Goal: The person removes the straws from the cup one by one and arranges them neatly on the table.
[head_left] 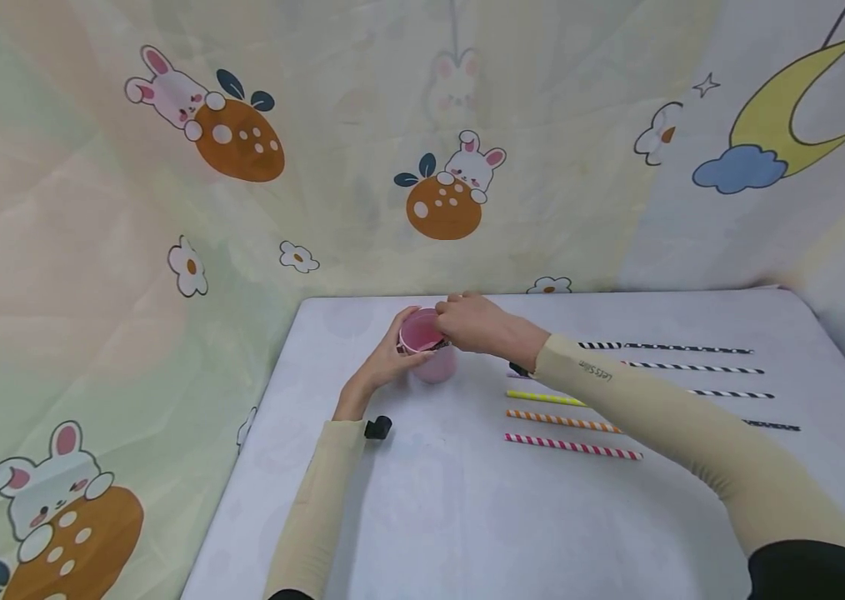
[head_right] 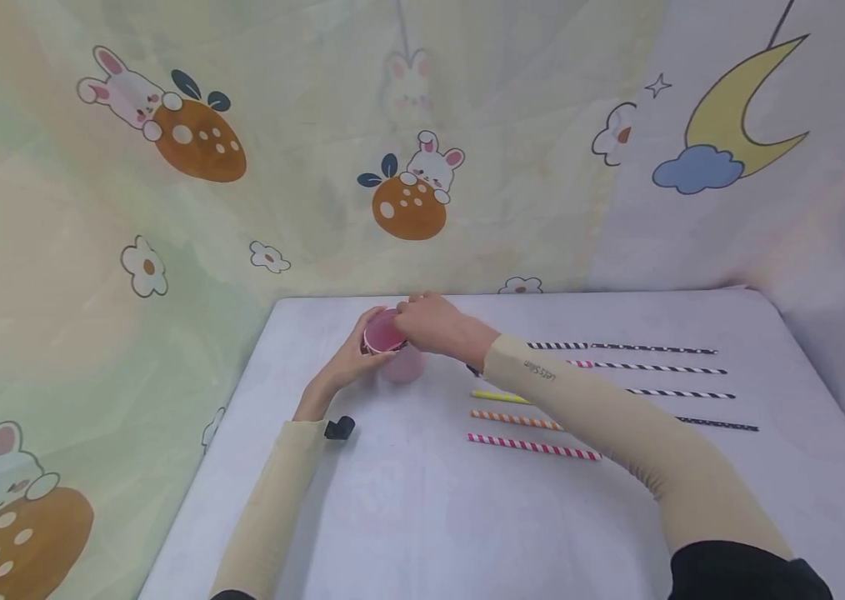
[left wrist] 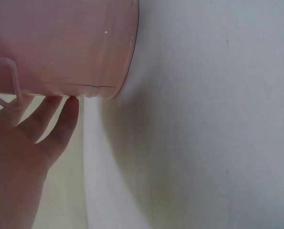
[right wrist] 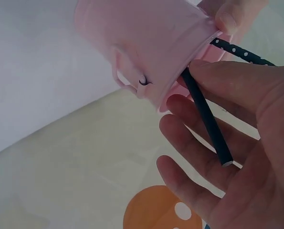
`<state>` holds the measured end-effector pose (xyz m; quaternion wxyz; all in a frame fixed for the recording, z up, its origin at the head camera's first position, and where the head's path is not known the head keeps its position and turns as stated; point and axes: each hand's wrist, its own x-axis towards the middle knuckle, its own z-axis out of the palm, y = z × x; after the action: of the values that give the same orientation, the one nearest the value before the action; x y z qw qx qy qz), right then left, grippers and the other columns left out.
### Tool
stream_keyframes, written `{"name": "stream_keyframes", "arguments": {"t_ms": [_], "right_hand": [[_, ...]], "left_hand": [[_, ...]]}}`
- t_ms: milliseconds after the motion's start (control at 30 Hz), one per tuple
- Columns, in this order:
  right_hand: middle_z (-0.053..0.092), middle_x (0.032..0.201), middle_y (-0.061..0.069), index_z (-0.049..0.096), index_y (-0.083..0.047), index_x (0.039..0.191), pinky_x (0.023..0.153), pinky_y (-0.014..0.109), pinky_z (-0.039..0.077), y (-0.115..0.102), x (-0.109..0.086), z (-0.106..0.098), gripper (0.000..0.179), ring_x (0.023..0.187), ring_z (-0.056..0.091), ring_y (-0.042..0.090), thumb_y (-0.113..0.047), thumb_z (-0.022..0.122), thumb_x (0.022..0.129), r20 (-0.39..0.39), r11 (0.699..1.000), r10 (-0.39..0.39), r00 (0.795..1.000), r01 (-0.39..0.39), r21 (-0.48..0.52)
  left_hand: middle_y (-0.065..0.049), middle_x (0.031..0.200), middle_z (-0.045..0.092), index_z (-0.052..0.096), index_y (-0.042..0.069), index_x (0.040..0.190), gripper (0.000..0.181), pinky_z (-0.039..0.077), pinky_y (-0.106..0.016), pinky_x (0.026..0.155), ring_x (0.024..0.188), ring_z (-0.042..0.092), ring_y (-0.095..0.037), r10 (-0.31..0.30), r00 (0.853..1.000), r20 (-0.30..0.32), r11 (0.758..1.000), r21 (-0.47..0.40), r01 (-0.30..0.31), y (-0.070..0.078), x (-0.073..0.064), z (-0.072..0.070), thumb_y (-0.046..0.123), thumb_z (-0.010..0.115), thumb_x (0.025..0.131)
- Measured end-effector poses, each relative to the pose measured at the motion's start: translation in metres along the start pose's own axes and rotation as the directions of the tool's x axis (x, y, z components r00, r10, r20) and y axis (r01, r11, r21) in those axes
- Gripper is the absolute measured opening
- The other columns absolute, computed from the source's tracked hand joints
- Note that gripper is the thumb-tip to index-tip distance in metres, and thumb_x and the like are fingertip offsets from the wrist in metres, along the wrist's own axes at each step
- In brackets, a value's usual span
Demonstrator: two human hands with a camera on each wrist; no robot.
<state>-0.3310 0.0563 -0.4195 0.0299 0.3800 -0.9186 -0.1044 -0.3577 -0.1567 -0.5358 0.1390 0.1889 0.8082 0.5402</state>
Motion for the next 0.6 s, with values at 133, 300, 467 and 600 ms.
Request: {"name": "stream_keyframes", "arguments": {"t_ms": [133, 300, 467, 600], "right_hand": [[0.072, 0.109, 0.006, 0.075, -0.015, 0.116, 0.089, 0.041, 0.056, -0.0010, 0.0004, -0.0008, 0.022, 0.099, 0.066, 0.025, -0.020, 0.070, 0.095, 0.013, 1.000, 0.011, 1.000, -0.012, 0.012], [0.072, 0.111, 0.007, 0.073, -0.014, 0.119, 0.090, 0.040, 0.056, -0.0007, 0.0000, -0.0021, 0.026, 0.101, 0.066, 0.026, -0.018, 0.072, 0.093, 0.034, 1.000, 0.021, 0.999, -0.021, 0.011], [0.072, 0.111, 0.007, 0.072, -0.014, 0.121, 0.087, 0.039, 0.057, 0.0012, 0.0000, -0.0025, 0.031, 0.100, 0.066, 0.025, -0.021, 0.075, 0.091, 0.046, 1.000, 0.031, 0.998, -0.031, -0.008], [0.072, 0.109, 0.007, 0.073, -0.014, 0.120, 0.086, 0.038, 0.057, 0.0031, -0.0012, -0.0041, 0.031, 0.098, 0.066, 0.025, -0.021, 0.076, 0.090, 0.042, 0.999, 0.042, 0.998, -0.041, -0.006]], "left_hand": [[0.000, 0.155, 0.036, 0.019, 0.040, 0.156, 0.092, 0.041, -0.051, 0.113, 0.140, 0.040, -0.026, 0.004, 1.000, -0.005, 1.000, 0.008, -0.004, -0.0002, 0.0003, 0.0006, 0.035, 0.079, 0.087], [0.000, 0.154, 0.036, 0.019, 0.037, 0.157, 0.095, 0.042, -0.051, 0.112, 0.140, 0.040, -0.026, 0.012, 1.000, -0.013, 1.000, 0.013, -0.012, -0.0015, 0.0005, 0.0012, 0.036, 0.081, 0.085], [0.002, 0.155, 0.036, 0.019, 0.040, 0.156, 0.095, 0.041, -0.050, 0.113, 0.141, 0.039, -0.024, 0.004, 1.000, -0.020, 1.000, 0.015, -0.003, -0.0032, 0.0014, 0.0012, 0.040, 0.081, 0.084], [0.003, 0.155, 0.036, 0.020, 0.045, 0.154, 0.094, 0.039, -0.052, 0.115, 0.143, 0.037, -0.024, -0.002, 1.000, -0.022, 1.000, 0.021, 0.003, -0.0032, 0.0016, 0.0012, 0.044, 0.081, 0.083]]}}
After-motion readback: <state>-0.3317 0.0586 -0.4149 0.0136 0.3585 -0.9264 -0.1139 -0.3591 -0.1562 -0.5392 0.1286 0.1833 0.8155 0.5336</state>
